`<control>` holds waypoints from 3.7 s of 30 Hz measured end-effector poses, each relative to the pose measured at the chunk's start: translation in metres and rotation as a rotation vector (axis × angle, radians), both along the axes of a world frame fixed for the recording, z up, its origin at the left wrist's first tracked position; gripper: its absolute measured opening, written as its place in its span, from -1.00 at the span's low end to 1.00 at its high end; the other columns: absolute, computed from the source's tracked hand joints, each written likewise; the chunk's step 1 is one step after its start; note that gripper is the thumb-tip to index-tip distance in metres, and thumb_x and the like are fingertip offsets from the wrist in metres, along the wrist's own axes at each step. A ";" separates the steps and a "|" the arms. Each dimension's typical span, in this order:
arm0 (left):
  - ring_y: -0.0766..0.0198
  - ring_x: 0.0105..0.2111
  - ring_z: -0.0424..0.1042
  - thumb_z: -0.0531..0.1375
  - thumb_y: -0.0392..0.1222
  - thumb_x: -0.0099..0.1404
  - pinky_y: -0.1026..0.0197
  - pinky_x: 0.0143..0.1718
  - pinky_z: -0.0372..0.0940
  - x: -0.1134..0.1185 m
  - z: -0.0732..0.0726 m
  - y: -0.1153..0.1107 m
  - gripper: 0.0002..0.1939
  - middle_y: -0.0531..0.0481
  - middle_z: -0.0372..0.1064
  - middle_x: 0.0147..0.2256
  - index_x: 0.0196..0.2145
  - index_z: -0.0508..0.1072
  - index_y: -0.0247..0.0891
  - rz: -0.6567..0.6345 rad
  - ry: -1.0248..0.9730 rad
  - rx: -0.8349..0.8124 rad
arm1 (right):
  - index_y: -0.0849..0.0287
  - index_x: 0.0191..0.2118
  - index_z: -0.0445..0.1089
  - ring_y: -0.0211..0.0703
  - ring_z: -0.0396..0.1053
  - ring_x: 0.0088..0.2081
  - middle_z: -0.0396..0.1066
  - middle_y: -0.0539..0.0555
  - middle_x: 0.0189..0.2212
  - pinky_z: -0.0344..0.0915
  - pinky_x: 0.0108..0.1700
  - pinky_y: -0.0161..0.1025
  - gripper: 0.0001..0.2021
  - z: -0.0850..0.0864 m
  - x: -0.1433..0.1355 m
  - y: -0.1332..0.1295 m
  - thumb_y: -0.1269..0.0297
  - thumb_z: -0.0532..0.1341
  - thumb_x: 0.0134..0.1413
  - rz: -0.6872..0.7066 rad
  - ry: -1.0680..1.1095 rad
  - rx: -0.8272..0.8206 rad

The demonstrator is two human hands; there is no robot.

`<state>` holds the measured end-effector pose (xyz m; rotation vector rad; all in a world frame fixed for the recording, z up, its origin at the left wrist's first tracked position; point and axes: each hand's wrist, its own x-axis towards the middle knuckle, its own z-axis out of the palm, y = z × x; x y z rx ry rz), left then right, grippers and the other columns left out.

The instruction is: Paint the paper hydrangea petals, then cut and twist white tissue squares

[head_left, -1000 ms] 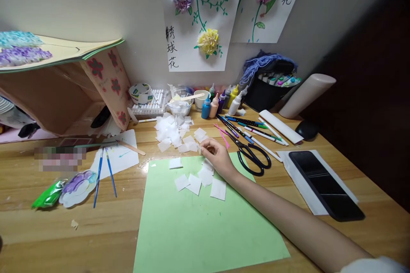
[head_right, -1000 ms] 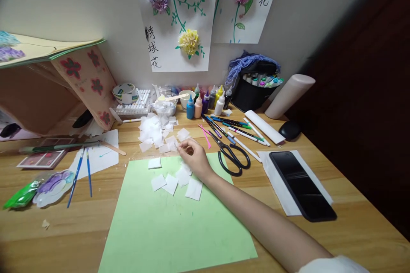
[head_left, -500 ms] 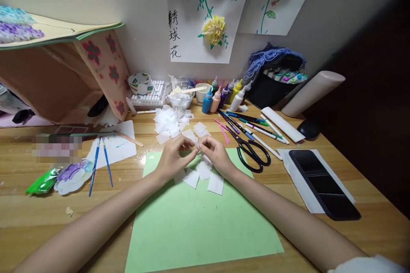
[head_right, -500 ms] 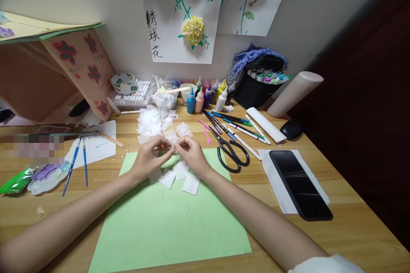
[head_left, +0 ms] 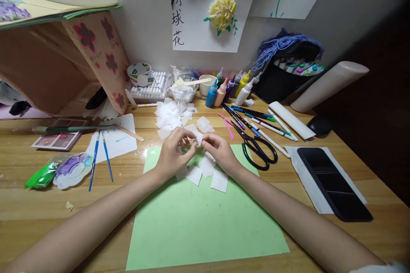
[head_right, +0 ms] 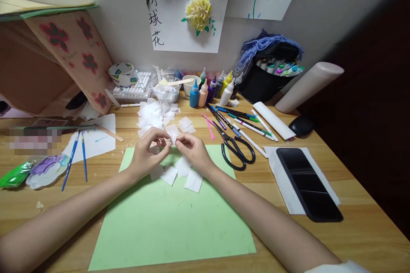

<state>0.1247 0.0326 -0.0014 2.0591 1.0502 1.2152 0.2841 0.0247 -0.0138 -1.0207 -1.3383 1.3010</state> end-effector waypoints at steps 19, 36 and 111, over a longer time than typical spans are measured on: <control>0.38 -0.49 0.31 0.20 -0.23 0.17 0.30 -0.51 0.22 -0.001 -0.002 0.001 -0.92 0.02 0.38 -0.48 -0.44 0.46 -0.26 0.041 -0.071 -0.070 | 0.16 -0.39 0.36 -0.22 0.31 -0.34 0.38 0.02 -0.40 0.24 -0.26 -0.24 -0.86 -0.003 0.000 -0.005 0.20 0.24 0.00 -0.105 -0.102 0.065; 0.41 -0.54 0.25 0.22 -0.25 0.16 0.31 -0.55 0.18 0.000 -0.002 0.001 -0.93 0.02 0.38 -0.49 -0.46 0.47 -0.27 0.032 -0.064 -0.042 | 0.17 -0.41 0.35 -0.21 0.32 -0.34 0.38 0.04 -0.41 0.26 -0.24 -0.21 -0.89 -0.003 -0.001 -0.003 0.25 0.24 -0.03 -0.131 -0.078 0.066; 0.33 -0.39 0.32 0.13 -0.23 0.25 0.25 -0.38 0.27 0.001 -0.005 -0.003 -0.93 0.01 0.35 -0.39 -0.37 0.37 -0.25 0.035 0.106 -0.048 | 0.18 -0.39 0.35 -0.23 0.34 -0.33 0.37 0.02 -0.40 0.28 -0.23 -0.24 -0.86 -0.005 0.000 -0.001 0.21 0.24 -0.03 -0.098 -0.054 0.039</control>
